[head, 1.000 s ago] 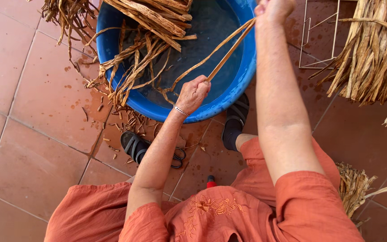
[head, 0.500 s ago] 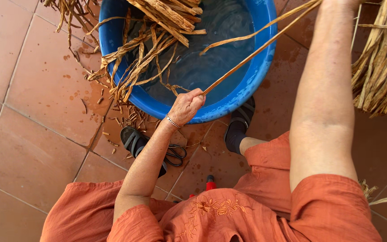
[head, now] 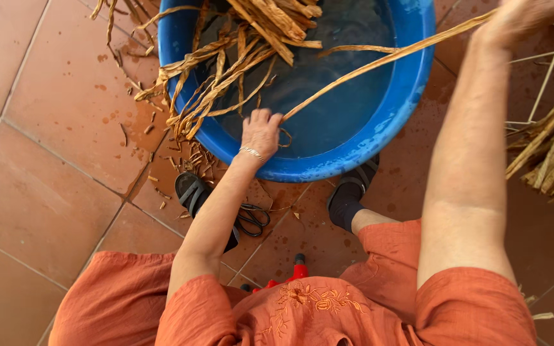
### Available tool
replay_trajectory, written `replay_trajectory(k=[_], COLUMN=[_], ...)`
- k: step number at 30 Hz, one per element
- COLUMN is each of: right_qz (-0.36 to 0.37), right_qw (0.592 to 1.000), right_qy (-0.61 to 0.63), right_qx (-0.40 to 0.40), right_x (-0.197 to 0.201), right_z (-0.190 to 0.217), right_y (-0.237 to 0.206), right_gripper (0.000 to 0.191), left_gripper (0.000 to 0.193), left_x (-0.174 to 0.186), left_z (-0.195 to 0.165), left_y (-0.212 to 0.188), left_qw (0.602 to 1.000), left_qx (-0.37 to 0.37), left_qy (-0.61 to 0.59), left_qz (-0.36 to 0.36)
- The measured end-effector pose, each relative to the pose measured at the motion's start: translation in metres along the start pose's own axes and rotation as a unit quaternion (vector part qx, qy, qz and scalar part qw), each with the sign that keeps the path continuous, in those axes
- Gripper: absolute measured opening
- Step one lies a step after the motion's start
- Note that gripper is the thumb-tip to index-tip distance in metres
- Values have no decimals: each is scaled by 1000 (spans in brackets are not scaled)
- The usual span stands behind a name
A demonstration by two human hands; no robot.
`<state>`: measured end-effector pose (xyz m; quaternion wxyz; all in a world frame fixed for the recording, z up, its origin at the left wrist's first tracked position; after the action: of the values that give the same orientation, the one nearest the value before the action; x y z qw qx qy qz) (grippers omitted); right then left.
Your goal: The person repeatedly submerges bundles of dried plant strips into a blue basin of water, then lifts and wrings them to remove excess water. The person handles the strips by hand, moving them between the basin and a nearby metal rack.
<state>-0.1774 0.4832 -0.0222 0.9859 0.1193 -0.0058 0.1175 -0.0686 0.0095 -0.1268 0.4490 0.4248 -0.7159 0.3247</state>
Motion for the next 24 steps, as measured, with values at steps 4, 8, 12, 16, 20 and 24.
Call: replay_trajectory(k=[4,8,12,16,20,24], right_qz=[293,465,625,685,618,506], right_qw=[953,844,741,683,678,716], right_qy=[-30,-95,-240,-253,-217,-57], right_qx=[73,250,48,-17,-333,-478], right_x=[-35,-34,-14,-3,6,15], right_z=[-6,-15,-58,-70,-74,-67], right_y=[-125,-252,-331,-357,-346,-331], right_gripper=[8,6,20,21,23,24], left_gripper=[56,48,28,39,29,22], left_x=[-18,-5,24,42,14,-3], left_z=[-10,-1,6,9,15,0], left_y=[14,18,44,81,88,53], left_qw=[982,904,965,989,974,970], left_qx=[-41,42,81,15,214,160], left_qy=[116,151,22,-11,-55,-167], left_qz=[140,397,248,-149,46,76])
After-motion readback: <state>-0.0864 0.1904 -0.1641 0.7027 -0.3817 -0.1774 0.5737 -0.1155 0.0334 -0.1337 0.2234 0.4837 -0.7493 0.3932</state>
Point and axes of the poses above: each hand's wrist, its own y-axis towards the middle knuckle, its own x-axis out of the back of the hand, z = x × y, the point moved 3 cm from there along y, towards the middle knuckle, and after that the axes turned 2 degrees about -z, right-handed, at the moved point
